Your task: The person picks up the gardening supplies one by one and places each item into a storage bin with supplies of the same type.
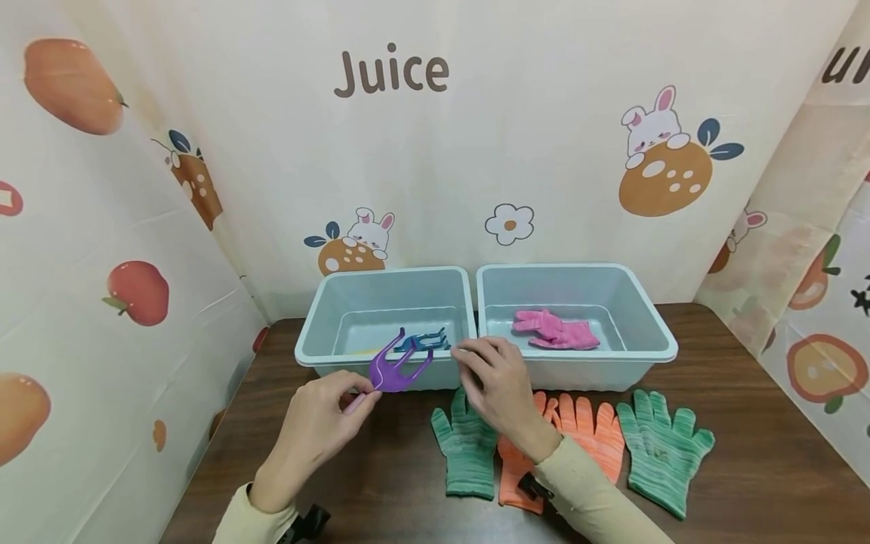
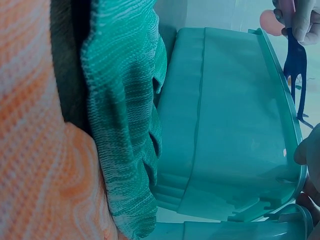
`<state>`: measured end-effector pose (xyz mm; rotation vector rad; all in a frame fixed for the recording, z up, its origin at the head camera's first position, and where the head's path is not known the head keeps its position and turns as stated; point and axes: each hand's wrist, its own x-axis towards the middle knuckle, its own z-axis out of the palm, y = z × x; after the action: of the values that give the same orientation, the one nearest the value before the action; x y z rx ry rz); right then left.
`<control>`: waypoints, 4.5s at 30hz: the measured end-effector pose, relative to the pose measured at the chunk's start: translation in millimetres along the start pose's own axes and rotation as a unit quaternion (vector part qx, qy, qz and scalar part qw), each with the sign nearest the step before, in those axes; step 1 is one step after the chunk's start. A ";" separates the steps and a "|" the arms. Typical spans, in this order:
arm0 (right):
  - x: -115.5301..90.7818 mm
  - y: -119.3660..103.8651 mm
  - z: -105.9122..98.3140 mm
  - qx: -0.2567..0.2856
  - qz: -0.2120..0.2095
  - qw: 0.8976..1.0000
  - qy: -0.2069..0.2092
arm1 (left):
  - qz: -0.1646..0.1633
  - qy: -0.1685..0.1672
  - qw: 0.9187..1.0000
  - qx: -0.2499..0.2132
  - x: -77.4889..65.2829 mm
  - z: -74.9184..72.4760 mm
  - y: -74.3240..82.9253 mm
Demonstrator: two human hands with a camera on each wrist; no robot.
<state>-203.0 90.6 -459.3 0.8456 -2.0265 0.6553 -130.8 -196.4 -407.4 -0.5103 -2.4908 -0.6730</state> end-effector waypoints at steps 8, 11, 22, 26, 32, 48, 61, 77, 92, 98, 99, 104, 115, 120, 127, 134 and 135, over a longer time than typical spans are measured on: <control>-0.5 1.2 0.8 -0.002 -0.003 1.000 0.003 | -0.004 0.003 1.000 0.011 1.3 -1.2 -0.7; -0.4 1.5 1.0 -0.001 -0.004 1.000 0.003 | -0.004 0.004 1.000 0.009 1.9 -1.3 -1.6; 0.0 1.2 0.2 0.005 -0.004 1.000 0.007 | -0.024 0.001 0.999 -0.027 8.8 -1.0 -3.2; 0.4 0.7 0.2 0.006 -0.003 1.000 0.006 | -0.044 -0.011 0.998 -0.039 11.0 -0.6 -3.5; 0.7 0.7 0.0 0.004 -0.002 1.000 0.003 | -0.051 -0.018 0.998 -0.043 16.2 0.4 -5.2; 0.8 0.6 0.3 -0.001 -0.004 1.000 0.002 | -0.039 -0.019 0.999 -0.018 33.0 -2.4 -11.1; 0.9 -0.3 -0.9 0.000 0.008 1.000 -0.008 | -0.030 -0.040 0.999 0.004 43.0 -2.2 -16.1; 0.6 0.2 -1.4 -0.005 0.001 1.000 -0.008 | -0.048 -0.042 0.997 -0.033 54.2 -3.2 -20.1; 0.3 0.6 -2.0 -0.005 0.000 1.000 -0.003 | -0.113 -0.070 0.988 -0.084 69.4 -2.4 -32.3; 0.0 0.3 -1.2 -0.002 -0.002 1.000 -0.001 | -0.115 -0.075 0.987 -0.081 76.6 -3.8 -36.2; -0.1 0.0 -0.9 -0.001 -0.002 1.000 -0.002 | -0.118 -0.077 0.987 -0.083 77.8 -4.8 -37.5; -0.4 -1.0 -0.9 0.000 0.002 1.000 -0.004 | -0.127 -0.093 0.984 -0.083 86.2 -9.4 -42.5; 1.4 -0.6 -0.2 -0.002 0.002 1.000 -0.004 | -0.127 -0.098 0.984 -0.078 100.7 -4.3 -60.0; 1.7 -0.7 -0.3 -0.001 0.004 1.000 -0.003 | -0.130 -0.101 0.984 -0.071 107.3 -1.0 -66.9; 1.0 -0.2 -0.2 -0.004 0.002 1.000 -0.001 | -0.131 -0.110 0.983 -0.061 115.9 0.9 -67.9; 0.7 0.0 -0.3 -0.006 -0.003 1.000 0.001 | -0.116 -0.115 0.985 -0.050 121.5 3.8 -69.5; 0.6 0.0 -0.3 -0.006 -0.003 1.000 0.001 | -0.109 -0.113 0.986 -0.047 121.9 4.8 -70.0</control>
<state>-203.1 90.6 -458.7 0.8429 -2.0240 0.6406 -263.2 -223.6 -368.3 -0.3686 -2.7661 -0.8640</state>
